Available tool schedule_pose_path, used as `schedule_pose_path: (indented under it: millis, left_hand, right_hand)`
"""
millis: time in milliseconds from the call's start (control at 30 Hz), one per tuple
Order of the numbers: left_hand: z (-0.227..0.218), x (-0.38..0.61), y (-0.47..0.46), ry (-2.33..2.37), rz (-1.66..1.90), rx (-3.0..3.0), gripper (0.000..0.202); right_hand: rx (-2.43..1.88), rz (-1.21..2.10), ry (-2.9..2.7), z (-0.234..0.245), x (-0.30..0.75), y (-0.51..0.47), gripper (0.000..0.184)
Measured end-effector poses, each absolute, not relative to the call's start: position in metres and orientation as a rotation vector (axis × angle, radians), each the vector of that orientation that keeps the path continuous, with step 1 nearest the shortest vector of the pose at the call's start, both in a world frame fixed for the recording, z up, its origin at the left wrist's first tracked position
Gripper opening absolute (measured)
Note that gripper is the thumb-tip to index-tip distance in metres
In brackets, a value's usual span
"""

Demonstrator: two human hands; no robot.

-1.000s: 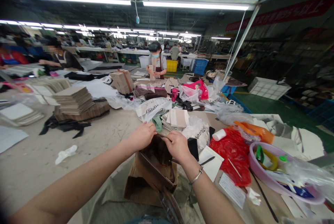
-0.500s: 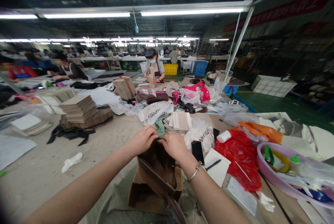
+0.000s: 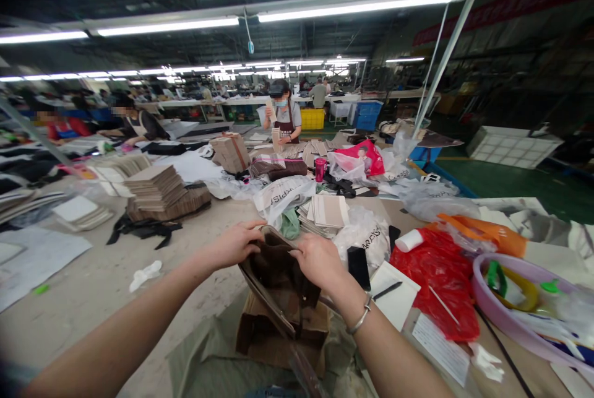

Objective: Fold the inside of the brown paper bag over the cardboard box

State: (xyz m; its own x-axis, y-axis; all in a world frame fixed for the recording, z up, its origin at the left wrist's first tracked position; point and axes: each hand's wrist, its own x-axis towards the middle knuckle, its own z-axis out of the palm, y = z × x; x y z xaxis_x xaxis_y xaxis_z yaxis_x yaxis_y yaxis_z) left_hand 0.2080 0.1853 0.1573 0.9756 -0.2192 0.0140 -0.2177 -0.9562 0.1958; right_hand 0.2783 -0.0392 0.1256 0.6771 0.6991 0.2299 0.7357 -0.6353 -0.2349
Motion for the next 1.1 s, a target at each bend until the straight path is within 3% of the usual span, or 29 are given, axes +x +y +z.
schedule_pose_path:
  millis: [400, 567, 733, 1100]
  left_hand:
    - [0.156, 0.227, 0.172, -0.440, 0.054, 2.848, 0.014]
    - [0.160, 0.219, 0.166, -0.356, 0.044, 2.949, 0.043]
    - [0.156, 0.223, 0.158, -0.241, 0.062, 2.969, 0.009]
    - [0.136, 0.238, 0.161, -0.328, 0.298, 2.610, 0.014]
  right_hand:
    - [-2.596, -0.175, -1.071, 0.125, 0.277, -0.048, 0.028]
    - [-2.572, -0.197, -1.079, 0.121, 0.275, -0.046, 0.027]
    - [-2.586, -0.226, -1.090, 0.119, 0.274, -0.045, 0.028]
    - [-2.598, -0.232, -1.113, 0.122, 0.273, -0.045, 0.031]
